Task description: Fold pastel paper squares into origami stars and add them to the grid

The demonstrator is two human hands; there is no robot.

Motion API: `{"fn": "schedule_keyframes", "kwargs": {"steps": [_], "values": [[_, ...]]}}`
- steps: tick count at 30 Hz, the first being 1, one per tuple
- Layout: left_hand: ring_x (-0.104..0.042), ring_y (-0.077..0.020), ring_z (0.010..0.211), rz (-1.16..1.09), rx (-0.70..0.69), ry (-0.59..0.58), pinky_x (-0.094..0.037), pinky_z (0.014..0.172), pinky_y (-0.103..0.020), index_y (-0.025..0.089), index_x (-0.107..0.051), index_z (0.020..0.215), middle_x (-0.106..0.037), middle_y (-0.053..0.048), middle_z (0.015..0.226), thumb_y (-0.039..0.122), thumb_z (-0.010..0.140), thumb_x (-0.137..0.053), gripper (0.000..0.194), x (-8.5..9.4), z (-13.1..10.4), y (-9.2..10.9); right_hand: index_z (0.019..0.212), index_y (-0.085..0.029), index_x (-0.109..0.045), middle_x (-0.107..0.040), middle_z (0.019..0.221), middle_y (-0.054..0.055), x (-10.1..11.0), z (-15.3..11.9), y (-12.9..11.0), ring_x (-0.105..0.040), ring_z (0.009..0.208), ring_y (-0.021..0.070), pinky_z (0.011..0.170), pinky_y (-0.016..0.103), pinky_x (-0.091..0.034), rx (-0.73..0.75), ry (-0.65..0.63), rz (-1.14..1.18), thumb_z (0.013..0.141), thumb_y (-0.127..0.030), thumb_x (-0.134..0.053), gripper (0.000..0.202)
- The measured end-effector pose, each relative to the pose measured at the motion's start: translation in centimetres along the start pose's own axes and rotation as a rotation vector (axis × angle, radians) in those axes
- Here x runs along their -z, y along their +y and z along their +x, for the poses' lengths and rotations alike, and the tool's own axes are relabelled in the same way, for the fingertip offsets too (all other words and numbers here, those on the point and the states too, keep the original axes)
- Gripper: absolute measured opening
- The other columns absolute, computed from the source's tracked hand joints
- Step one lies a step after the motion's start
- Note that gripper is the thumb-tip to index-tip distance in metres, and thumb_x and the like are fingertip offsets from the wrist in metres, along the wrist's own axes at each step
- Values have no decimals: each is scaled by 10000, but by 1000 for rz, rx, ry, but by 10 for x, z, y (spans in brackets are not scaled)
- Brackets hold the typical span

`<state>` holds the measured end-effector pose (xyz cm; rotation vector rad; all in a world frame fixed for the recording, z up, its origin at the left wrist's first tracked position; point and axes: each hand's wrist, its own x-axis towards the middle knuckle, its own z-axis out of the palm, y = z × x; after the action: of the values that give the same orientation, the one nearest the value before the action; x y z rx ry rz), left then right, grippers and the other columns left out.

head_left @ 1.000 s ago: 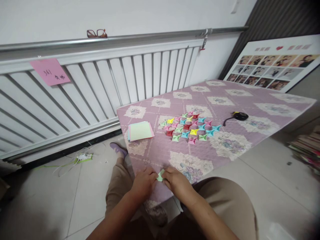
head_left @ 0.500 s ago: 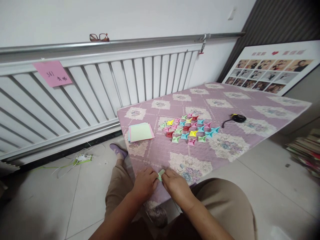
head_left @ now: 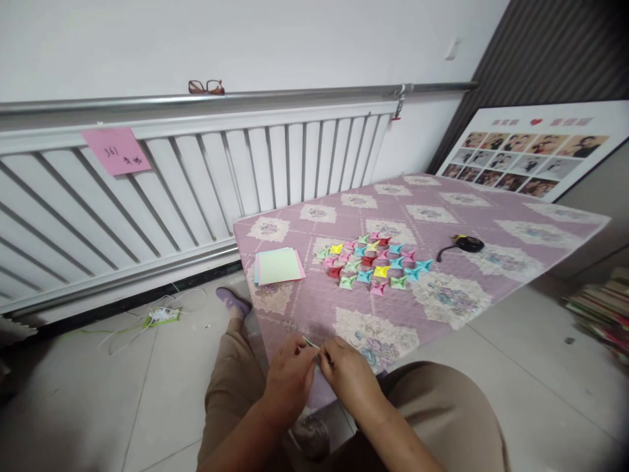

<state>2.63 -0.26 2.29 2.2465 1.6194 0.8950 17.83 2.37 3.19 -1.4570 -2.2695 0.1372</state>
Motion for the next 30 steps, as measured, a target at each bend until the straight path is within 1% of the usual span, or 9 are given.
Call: {"fn": "schedule_keyframes", "kwargs": {"steps": [3,5,9,12,17,20,23,26,30], "values": [[-530,-188,882,63,15,-41,-450,825,-325,222,-637,900,-568,-36,939,139,845,-472,193,3,2,5,701,-226,-523,-577,694,13,-1,-1,-3,-591,645,177,579,280,-428,-16,12,17,822,-133,-462,164],[-527,-191,891,82,15,-68,-440,828,-326,215,-626,859,-573,-32,918,159,862,-473,163,4,2,5,708,-227,-518,-581,693,12,-2,-2,-4,-600,638,177,572,280,-428,-32,13,17,831,-140,-456,163],[-524,-194,915,59,-21,-137,-427,834,-323,218,-606,892,-583,-26,945,175,836,-531,103,8,2,4,712,-226,-512,-588,690,12,0,-1,-3,-614,649,174,579,272,-430,-57,-5,43,832,-133,-457,161],[-524,-203,938,66,-44,-198,-422,844,-331,225,-598,940,-586,-27,978,205,824,-567,122,11,3,3,705,-226,-504,-583,695,13,2,-2,-4,-607,658,167,590,262,-434,-60,3,93,827,-133,-456,161],[-529,-206,926,184,-85,-283,-418,820,-333,225,-599,909,-590,-24,946,210,864,-537,78,12,6,0,669,-231,-471,-556,669,3,7,-3,-4,-571,638,159,593,254,-424,-65,13,204,810,-136,-444,172],[-526,-193,930,190,-142,-303,-412,820,-317,222,-592,894,-590,-16,960,198,882,-514,82,14,7,-5,673,-228,-466,-545,669,7,11,-3,-2,-556,633,162,592,260,-408,-74,4,217,815,-146,-427,168],[-518,-182,933,172,-216,-337,-405,819,-305,217,-584,909,-588,-12,985,201,891,-506,82,18,8,-10,699,-226,-463,-544,683,4,14,-3,0,-551,640,158,593,255,-394,-56,-32,244,799,-135,-420,141],[-511,-176,896,180,-272,-386,-403,795,-295,201,-577,882,-581,-15,948,215,899,-496,84,22,9,-14,771,-223,-469,-541,683,-15,16,-4,0,-550,635,146,591,241,-380,-41,-113,282,783,-108,-412,129],[-504,-175,863,209,-313,-412,-396,771,-290,196,-572,857,-571,-15,921,215,910,-476,112,27,9,-17,844,-208,-500,-550,745,1,22,-5,-2,-550,680,146,609,240,-360,58,-209,240,801,-87,-389,170]]}}
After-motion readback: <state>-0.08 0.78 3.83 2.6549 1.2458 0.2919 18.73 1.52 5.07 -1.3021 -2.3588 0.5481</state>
